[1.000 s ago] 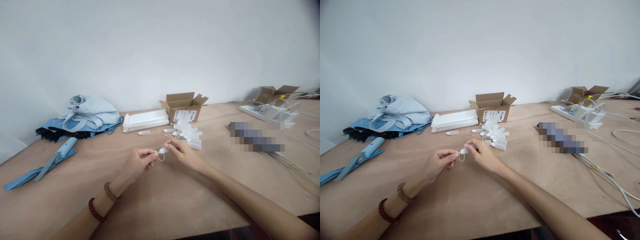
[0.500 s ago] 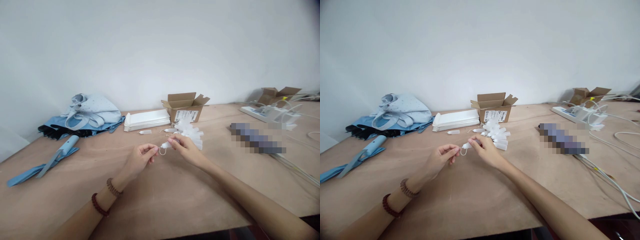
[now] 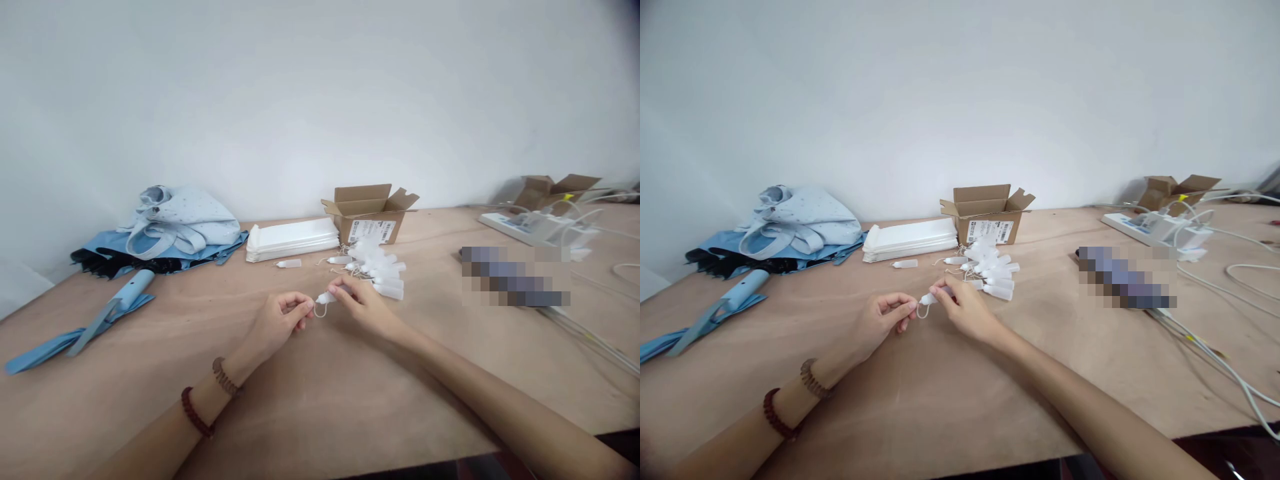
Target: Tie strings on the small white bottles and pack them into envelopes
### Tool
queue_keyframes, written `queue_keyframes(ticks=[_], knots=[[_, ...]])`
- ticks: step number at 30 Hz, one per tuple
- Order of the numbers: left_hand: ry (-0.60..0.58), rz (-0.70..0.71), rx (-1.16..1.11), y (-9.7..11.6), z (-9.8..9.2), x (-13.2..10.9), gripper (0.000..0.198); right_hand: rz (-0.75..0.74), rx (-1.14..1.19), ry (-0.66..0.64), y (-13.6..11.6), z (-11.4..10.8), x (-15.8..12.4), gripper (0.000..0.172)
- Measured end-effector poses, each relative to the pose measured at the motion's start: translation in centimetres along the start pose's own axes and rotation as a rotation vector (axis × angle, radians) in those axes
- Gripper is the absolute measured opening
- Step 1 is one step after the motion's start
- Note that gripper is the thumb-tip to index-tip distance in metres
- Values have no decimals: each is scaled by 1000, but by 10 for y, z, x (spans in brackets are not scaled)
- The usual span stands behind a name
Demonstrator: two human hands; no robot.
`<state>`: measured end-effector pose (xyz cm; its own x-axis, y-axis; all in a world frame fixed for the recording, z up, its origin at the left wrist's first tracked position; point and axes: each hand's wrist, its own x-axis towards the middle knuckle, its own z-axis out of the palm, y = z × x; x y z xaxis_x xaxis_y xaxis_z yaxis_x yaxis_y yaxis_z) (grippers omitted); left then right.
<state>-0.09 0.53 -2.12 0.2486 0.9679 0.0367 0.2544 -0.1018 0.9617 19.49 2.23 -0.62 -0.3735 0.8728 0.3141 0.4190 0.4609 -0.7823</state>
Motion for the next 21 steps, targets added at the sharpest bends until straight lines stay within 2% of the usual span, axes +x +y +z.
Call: queue_keyframes(ticks=[11, 17, 21], knots=[[-13, -3, -49, 3, 0, 0, 29, -79, 14, -21, 1, 3, -1, 19], [12, -78, -211, 8, -3, 4, 35, -61, 42, -15, -1, -4, 0, 21], [26, -75, -211, 9, -5, 4, 34, -58, 17, 3, -1, -5, 2, 22]])
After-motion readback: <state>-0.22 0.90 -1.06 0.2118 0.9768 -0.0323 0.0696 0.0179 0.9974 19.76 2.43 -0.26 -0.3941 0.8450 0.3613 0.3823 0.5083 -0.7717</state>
